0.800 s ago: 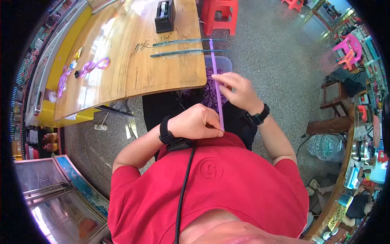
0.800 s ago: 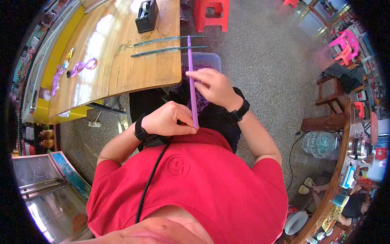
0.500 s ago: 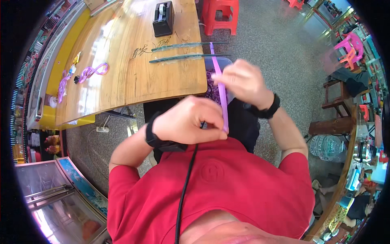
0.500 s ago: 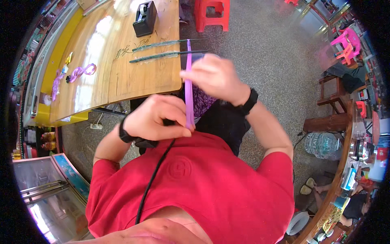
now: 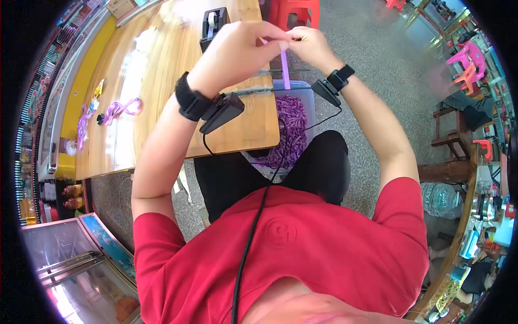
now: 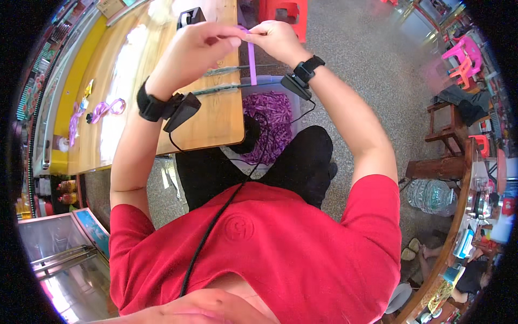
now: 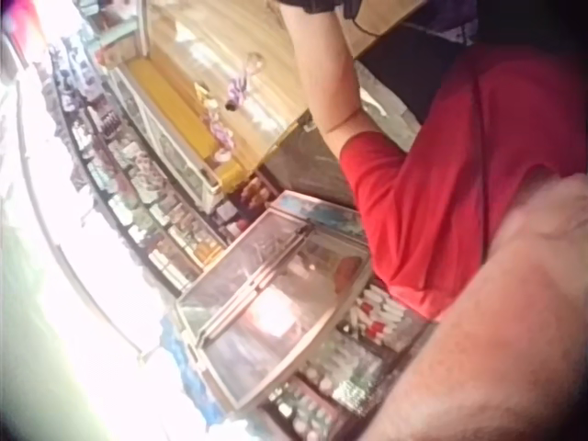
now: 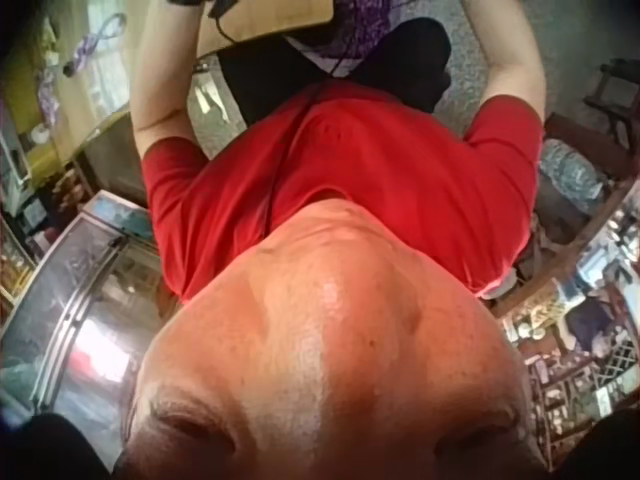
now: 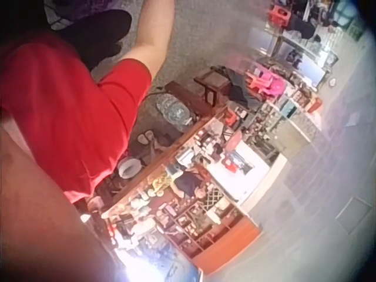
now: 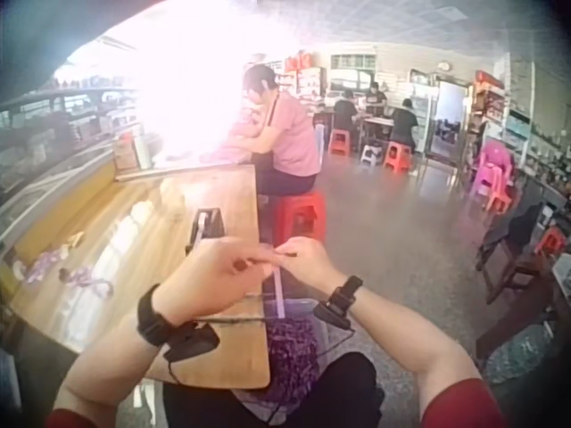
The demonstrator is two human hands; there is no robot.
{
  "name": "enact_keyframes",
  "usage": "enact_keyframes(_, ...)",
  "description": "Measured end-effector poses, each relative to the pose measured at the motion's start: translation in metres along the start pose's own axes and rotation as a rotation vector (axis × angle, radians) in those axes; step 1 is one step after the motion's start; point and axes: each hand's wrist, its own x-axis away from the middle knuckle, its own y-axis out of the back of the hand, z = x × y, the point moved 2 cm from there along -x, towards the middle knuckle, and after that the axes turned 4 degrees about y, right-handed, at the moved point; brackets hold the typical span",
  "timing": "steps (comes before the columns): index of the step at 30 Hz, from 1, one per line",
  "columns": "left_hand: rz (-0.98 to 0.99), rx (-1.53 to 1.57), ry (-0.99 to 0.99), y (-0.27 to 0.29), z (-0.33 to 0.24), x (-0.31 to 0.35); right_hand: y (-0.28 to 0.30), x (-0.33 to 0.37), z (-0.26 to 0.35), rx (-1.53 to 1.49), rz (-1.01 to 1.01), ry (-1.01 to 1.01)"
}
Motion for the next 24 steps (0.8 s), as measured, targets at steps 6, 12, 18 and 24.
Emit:
enact_keyframes(6,0.226,-0.199,0.032,-0.025,0.034,-0.007,-0.019,0.003,-0.03,-0.107,0.076,-0.119)
enact_keyframes(12,0.291,-0.294,-0.087,-0.064,0.074,-0.011,-0.031,0.019,-0.056,-0.372,0.282,-0.413)
enact_keyframes(18,0.025,-0.522,-0.304,-0.07,0.08,-0.006,-0.048,0.085,-0.067,-0.547,0.386,-0.756)
enact_keyframes(24,0.355,-0.225,-0.029,-0.072,0.102,-0.013,-0.065,0.145,-0.053,-0.665,0.393,-1.096)
